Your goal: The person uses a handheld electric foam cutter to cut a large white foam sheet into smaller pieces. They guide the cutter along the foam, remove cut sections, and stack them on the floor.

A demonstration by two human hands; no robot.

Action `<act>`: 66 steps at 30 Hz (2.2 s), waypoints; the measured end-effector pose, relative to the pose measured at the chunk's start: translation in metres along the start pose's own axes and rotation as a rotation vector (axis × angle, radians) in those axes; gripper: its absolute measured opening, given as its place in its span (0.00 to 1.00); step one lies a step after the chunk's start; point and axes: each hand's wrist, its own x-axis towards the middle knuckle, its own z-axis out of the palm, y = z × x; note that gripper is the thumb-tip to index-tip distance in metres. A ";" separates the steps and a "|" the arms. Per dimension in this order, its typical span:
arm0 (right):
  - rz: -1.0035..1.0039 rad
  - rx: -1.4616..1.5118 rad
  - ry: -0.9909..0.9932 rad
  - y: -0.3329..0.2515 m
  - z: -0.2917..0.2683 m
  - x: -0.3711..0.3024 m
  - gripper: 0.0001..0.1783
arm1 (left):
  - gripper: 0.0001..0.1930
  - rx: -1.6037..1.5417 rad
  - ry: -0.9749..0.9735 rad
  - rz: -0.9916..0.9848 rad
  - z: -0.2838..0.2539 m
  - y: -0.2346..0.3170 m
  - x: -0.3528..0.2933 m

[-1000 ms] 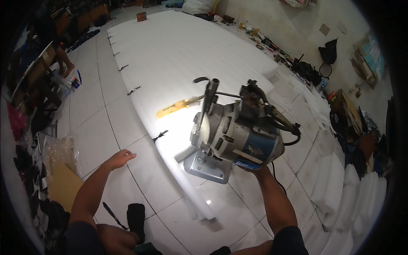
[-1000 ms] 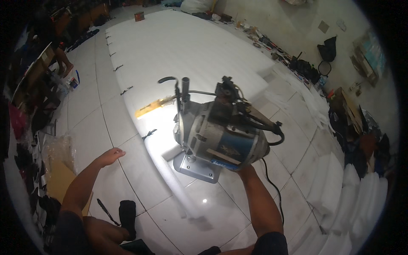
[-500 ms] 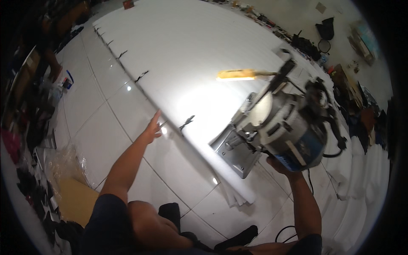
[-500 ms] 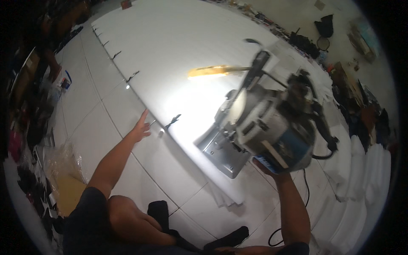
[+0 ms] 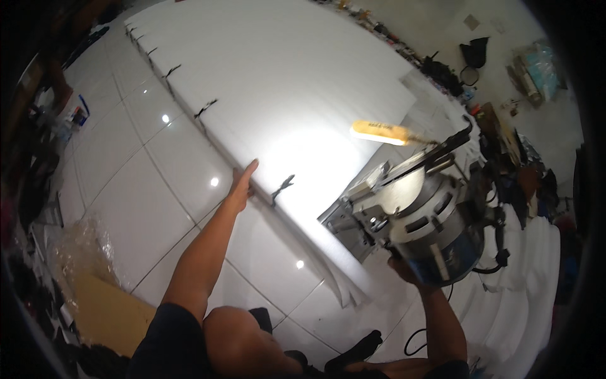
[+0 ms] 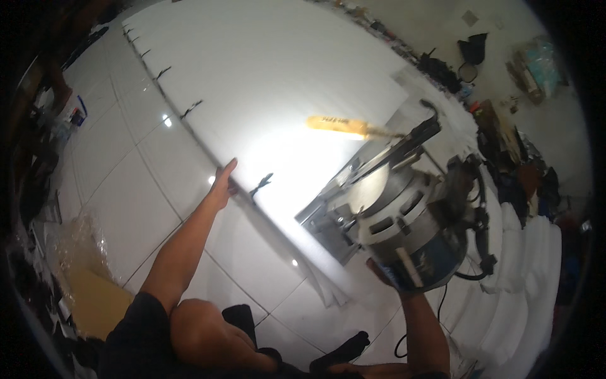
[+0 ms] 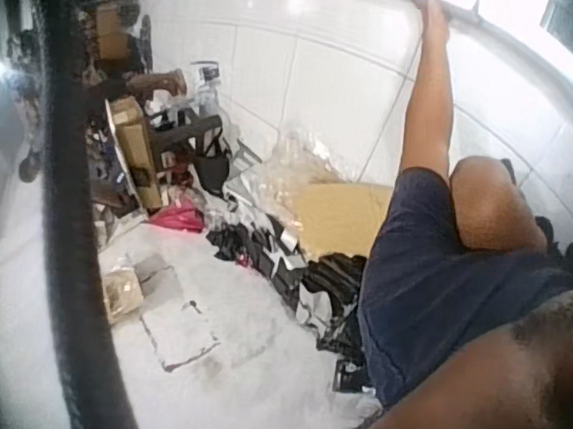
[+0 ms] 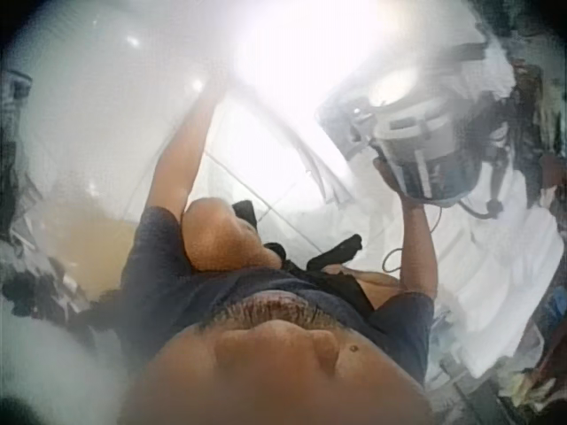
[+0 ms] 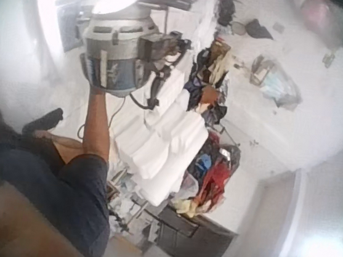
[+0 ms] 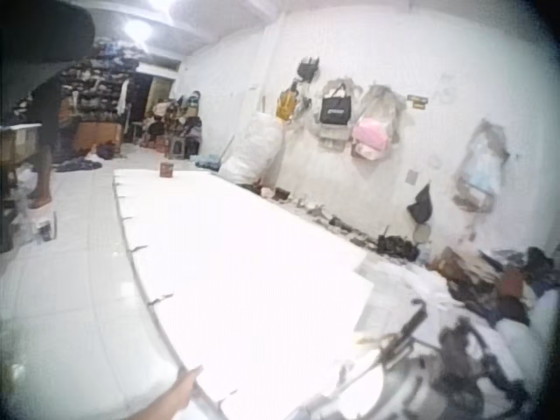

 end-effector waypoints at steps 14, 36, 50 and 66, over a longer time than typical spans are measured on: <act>0.027 0.389 0.207 -0.043 0.003 -0.014 0.12 | 0.68 -0.116 -0.025 0.222 0.001 -0.022 0.005; -0.018 0.062 0.394 -0.031 -0.011 -0.021 0.25 | 0.63 -0.073 0.115 0.207 0.030 -0.014 -0.015; 0.040 0.164 0.186 -0.022 -0.011 -0.024 0.25 | 0.59 -0.046 0.171 0.245 0.030 -0.015 -0.014; 0.056 0.121 0.073 -0.024 -0.014 -0.028 0.25 | 0.53 0.165 0.171 0.288 0.036 -0.010 -0.006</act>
